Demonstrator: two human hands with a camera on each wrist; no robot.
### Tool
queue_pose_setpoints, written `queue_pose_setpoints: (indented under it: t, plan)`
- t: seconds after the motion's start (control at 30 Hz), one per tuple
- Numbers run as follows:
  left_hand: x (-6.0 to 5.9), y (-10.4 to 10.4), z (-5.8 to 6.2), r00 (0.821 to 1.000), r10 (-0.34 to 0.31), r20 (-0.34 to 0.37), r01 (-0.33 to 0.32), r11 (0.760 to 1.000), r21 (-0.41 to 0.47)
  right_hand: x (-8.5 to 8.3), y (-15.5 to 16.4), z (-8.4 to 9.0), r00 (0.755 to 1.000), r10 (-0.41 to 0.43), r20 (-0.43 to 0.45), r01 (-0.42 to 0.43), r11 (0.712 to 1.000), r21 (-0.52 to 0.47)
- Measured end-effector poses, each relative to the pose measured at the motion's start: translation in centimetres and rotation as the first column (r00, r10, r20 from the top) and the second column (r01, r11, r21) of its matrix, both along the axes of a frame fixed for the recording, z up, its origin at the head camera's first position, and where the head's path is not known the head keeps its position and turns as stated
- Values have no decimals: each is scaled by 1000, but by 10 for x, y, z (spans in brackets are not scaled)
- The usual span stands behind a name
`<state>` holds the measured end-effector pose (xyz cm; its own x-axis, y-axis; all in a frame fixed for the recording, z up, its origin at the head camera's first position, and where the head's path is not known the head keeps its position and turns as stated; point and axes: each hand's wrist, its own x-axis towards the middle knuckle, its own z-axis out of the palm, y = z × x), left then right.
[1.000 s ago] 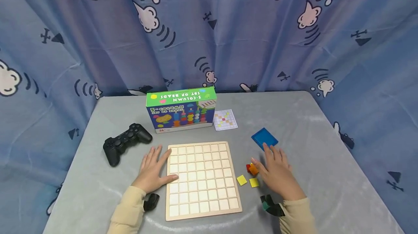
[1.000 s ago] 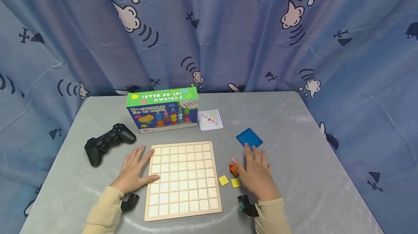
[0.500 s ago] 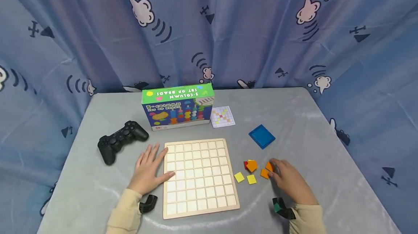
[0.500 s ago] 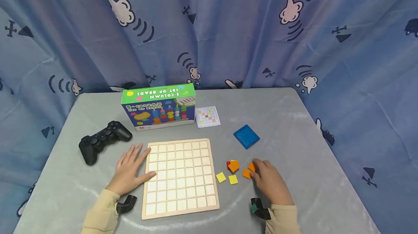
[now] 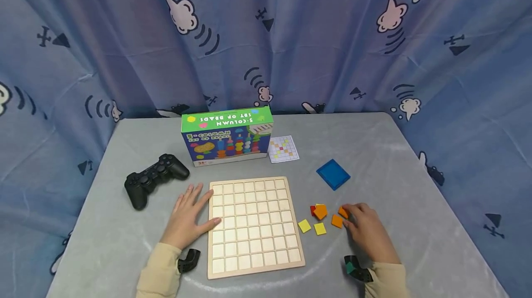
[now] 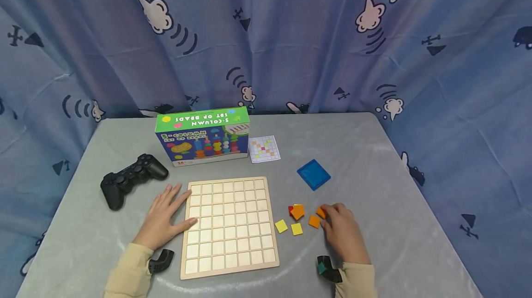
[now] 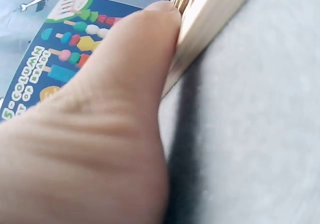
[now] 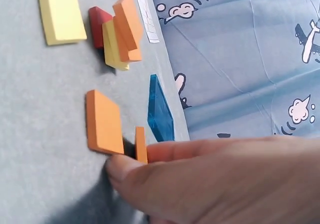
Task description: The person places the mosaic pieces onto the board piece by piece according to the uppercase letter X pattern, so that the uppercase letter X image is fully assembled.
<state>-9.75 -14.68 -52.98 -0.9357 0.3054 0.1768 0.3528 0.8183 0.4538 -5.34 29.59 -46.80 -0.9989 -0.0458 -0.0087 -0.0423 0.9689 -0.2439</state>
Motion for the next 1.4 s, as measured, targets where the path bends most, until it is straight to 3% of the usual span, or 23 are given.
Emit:
queue_pose_setpoints:
  t: [0.17, 0.4, 0.63, 0.83, 1.07, 1.23, 1.4]
  plan:
    - [-1, -5, 0, 997, -10, -75, 9, 1000, -14, 0, -1, -4, 1000, -20, -12, 20, 1000, -9]
    - [-3, -6, -4, 999, -17, -44, 16, 1000, -24, -1, 0, -7, 998, -35, -42, 34, 999, -28]
    - [-4, -3, -4, 1000, -2, -29, 1, 1000, -23, -8, -3, 1, 994, 42, -101, -44, 999, -14]
    - [-3, -4, -2, 1000, 1, -21, -2, 1000, -29, -27, -25, 21, 984, 122, -131, -129, 991, -41]
    - [-5, -3, -1, 1000, -4, -7, 3, 999, -40, -53, -55, 40, 954, 247, -170, -255, 966, -30]
    - [-5, -3, -1, 1000, -2, -21, 1, 999, -42, -69, -73, 44, 909, 358, -213, -366, 930, -1]
    - [-3, -4, 0, 1000, 9, -18, -10, 1000, -30, -79, -96, 47, 879, 418, -229, -427, 904, 11]
